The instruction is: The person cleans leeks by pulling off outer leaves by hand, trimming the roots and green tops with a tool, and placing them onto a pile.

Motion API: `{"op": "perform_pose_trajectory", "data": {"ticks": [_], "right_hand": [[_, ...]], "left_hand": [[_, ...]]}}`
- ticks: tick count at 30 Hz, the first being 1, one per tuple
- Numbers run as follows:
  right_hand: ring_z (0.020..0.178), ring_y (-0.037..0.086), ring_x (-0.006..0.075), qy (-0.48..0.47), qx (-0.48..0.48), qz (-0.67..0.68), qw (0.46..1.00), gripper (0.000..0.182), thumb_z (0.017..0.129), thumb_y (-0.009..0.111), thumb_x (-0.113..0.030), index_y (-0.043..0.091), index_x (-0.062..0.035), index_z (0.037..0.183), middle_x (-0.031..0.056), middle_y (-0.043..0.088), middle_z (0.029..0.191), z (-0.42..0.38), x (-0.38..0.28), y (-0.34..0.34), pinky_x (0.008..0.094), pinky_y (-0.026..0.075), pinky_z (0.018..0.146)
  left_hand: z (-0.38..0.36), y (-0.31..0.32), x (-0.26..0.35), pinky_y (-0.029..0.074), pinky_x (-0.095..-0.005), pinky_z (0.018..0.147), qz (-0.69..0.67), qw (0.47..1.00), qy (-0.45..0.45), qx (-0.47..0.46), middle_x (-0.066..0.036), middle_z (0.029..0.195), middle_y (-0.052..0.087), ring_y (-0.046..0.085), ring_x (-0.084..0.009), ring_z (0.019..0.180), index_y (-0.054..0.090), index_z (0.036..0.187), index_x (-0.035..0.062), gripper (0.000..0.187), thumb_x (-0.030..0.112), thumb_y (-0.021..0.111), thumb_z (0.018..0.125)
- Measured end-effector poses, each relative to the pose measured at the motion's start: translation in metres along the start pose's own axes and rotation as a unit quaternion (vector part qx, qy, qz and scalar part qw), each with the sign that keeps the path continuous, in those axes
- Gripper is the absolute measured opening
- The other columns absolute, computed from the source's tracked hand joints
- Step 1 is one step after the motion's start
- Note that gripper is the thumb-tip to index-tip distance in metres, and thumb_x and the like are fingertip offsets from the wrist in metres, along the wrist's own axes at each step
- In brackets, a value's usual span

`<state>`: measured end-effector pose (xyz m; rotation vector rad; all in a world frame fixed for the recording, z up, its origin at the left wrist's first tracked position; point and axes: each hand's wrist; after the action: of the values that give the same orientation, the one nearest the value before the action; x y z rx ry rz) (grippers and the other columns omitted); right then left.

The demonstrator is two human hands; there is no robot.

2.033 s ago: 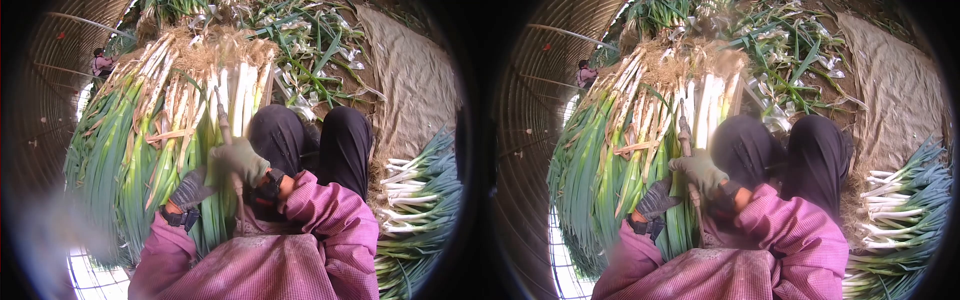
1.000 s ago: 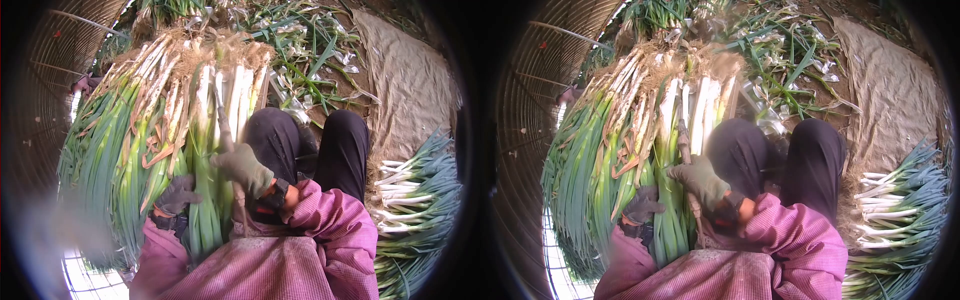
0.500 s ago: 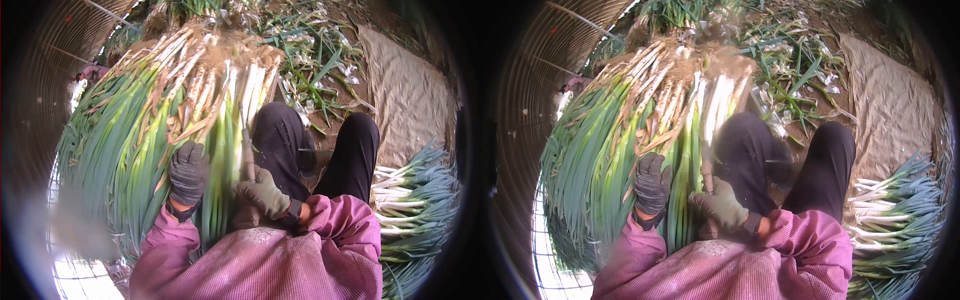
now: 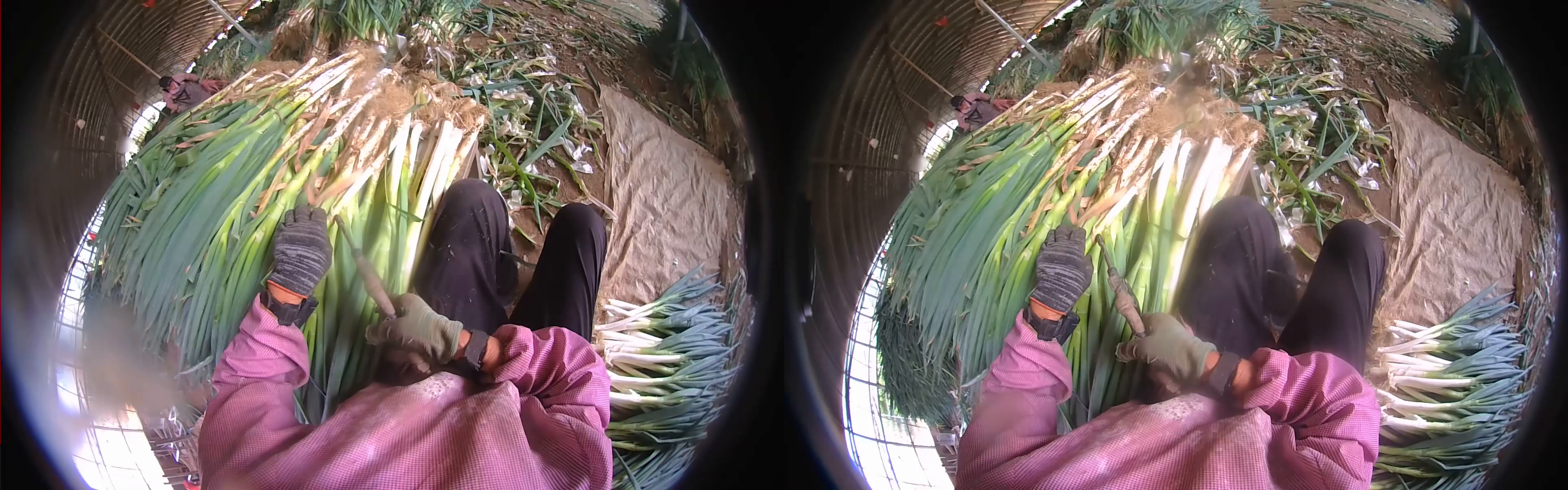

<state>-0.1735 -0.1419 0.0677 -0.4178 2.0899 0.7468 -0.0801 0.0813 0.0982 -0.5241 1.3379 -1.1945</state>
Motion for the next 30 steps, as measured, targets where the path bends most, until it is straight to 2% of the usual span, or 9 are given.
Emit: {"op": "perform_pose_trajectory", "data": {"ticks": [3, 6, 12, 15, 16, 22, 25, 26, 30], "right_hand": [[0.044, 0.053, 0.0143, -0.033, 0.038, 0.05, 0.997, 0.019, 0.083, 0.069, -0.012, 0.058, 0.0024, 0.085, 0.0057, 0.055, 0.06, 0.008, 0.003, 0.005, 0.0302, 0.041, 0.039], [0.048, 0.051, 0.018, 0.035, 0.004, 0.103, 0.994, 0.028, 0.082, 0.072, -0.013, 0.058, 0.007, 0.094, 0.0064, 0.055, 0.066, -0.002, -0.009, -0.007, 0.0339, 0.041, 0.042], [0.052, 0.052, 0.0108, -0.109, 0.044, 0.102, 0.988, 0.019, 0.082, 0.069, -0.01, 0.057, 0.0014, 0.09, 0.0037, 0.055, 0.069, 0.013, 0.018, 0.002, 0.0277, 0.043, 0.044], [0.052, 0.052, 0.0106, -0.079, 0.035, 0.079, 0.993, 0.02, 0.082, 0.069, -0.009, 0.056, 0.0022, 0.092, 0.004, 0.056, 0.069, -0.003, 0.003, 0.008, 0.0277, 0.042, 0.044], [0.061, 0.054, 0.0132, -0.06, 0.029, 0.046, 0.997, 0.026, 0.081, 0.073, -0.017, 0.06, 0.0027, 0.092, 0.0051, 0.058, 0.072, -0.005, 0.0, 0.007, 0.0304, 0.044, 0.056], [0.062, 0.054, 0.0143, -0.125, 0.108, 0.072, 0.984, 0.028, 0.081, 0.074, -0.019, 0.06, 0.0026, 0.092, 0.006, 0.059, 0.074, 0.041, 0.01, -0.011, 0.0311, 0.045, 0.058], [0.067, 0.056, 0.0158, -0.136, 0.12, 0.087, 0.979, 0.03, 0.081, 0.075, -0.02, 0.06, 0.0037, 0.091, 0.0075, 0.059, 0.075, 0.055, 0.01, -0.02, 0.0327, 0.047, 0.063], [0.066, 0.056, 0.0158, -0.141, 0.105, 0.082, 0.981, 0.03, 0.081, 0.075, -0.02, 0.06, 0.0042, 0.092, 0.0077, 0.059, 0.075, 0.056, 0.012, -0.02, 0.0325, 0.047, 0.062], [0.057, 0.056, 0.0159, -0.119, 0.062, 0.065, 0.989, 0.032, 0.082, 0.074, -0.018, 0.057, 0.0051, 0.096, 0.0076, 0.059, 0.073, 0.055, 0.011, -0.019, 0.0316, 0.046, 0.053]], "left_hand": [[-0.002, -0.005, 0.001, 0.048, -0.0421, 0.079, 0.051, 0.999, -0.008, -0.016, -0.014, 0.098, 0.056, 0.056, -0.0309, 0.094, 0.057, 0.099, 0.006, 0.028, 0.015, 0.062, 0.073], [-0.007, -0.009, 0.0, 0.048, -0.0418, 0.078, 0.055, 0.998, 0.006, -0.025, -0.013, 0.096, 0.056, 0.056, -0.0299, 0.092, 0.056, 0.101, 0.0068, 0.03, 0.015, 0.062, 0.072], [-0.002, -0.024, 0.004, 0.05, -0.0469, 0.073, -0.085, 0.991, -0.084, -0.053, -0.019, 0.097, 0.059, 0.061, -0.037, 0.084, 0.057, 0.103, 0.0019, 0.031, 0.014, 0.062, 0.075], [0.03, -0.001, -0.01, 0.052, -0.0448, 0.07, -0.087, 0.994, 0.016, 0.06, -0.019, 0.091, 0.063, 0.064, -0.0355, 0.082, 0.054, 0.106, 0.0008, 0.032, 0.019, 0.06, 0.081], [0.044, 0.001, -0.005, 0.052, -0.0452, 0.072, -0.133, 0.989, -0.035, 0.046, -0.021, 0.093, 0.063, 0.064, -0.0369, 0.083, 0.054, 0.107, -0.0008, 0.035, 0.022, 0.062, 0.082], [0.095, 0.04, 0.02, 0.053, -0.0437, 0.073, -0.125, 0.986, -0.005, 0.107, -0.023, 0.099, 0.063, 0.064, -0.0369, 0.085, 0.056, 0.109, -0.0004, 0.035, 0.019, 0.064, 0.081], [0.102, 0.029, 0.035, 0.052, -0.0438, 0.078, -0.127, 0.989, -0.07, 0.039, -0.023, 0.102, 0.063, 0.064, -0.0372, 0.089, 0.058, 0.109, -0.0009, 0.036, 0.019, 0.065, 0.079], [0.105, 0.035, 0.033, 0.048, -0.0467, 0.088, -0.143, 0.984, -0.104, 0.028, -0.022, 0.105, 0.064, 0.061, -0.0392, 0.099, 0.062, 0.111, 0.0016, 0.042, 0.024, 0.069, 0.076], [0.103, 0.035, 0.017, 0.046, -0.0459, 0.094, -0.196, 0.978, -0.065, 0.029, -0.025, 0.109, 0.062, 0.058, -0.041, 0.104, 0.058, 0.119, 0.0004, 0.05, 0.02, 0.07, 0.075]]}}
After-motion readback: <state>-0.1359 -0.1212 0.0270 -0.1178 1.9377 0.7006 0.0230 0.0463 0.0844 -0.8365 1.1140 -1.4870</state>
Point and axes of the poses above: each hand's wrist, its own z-axis towards the middle knuckle, its own y-axis out of the palm, x = y × z
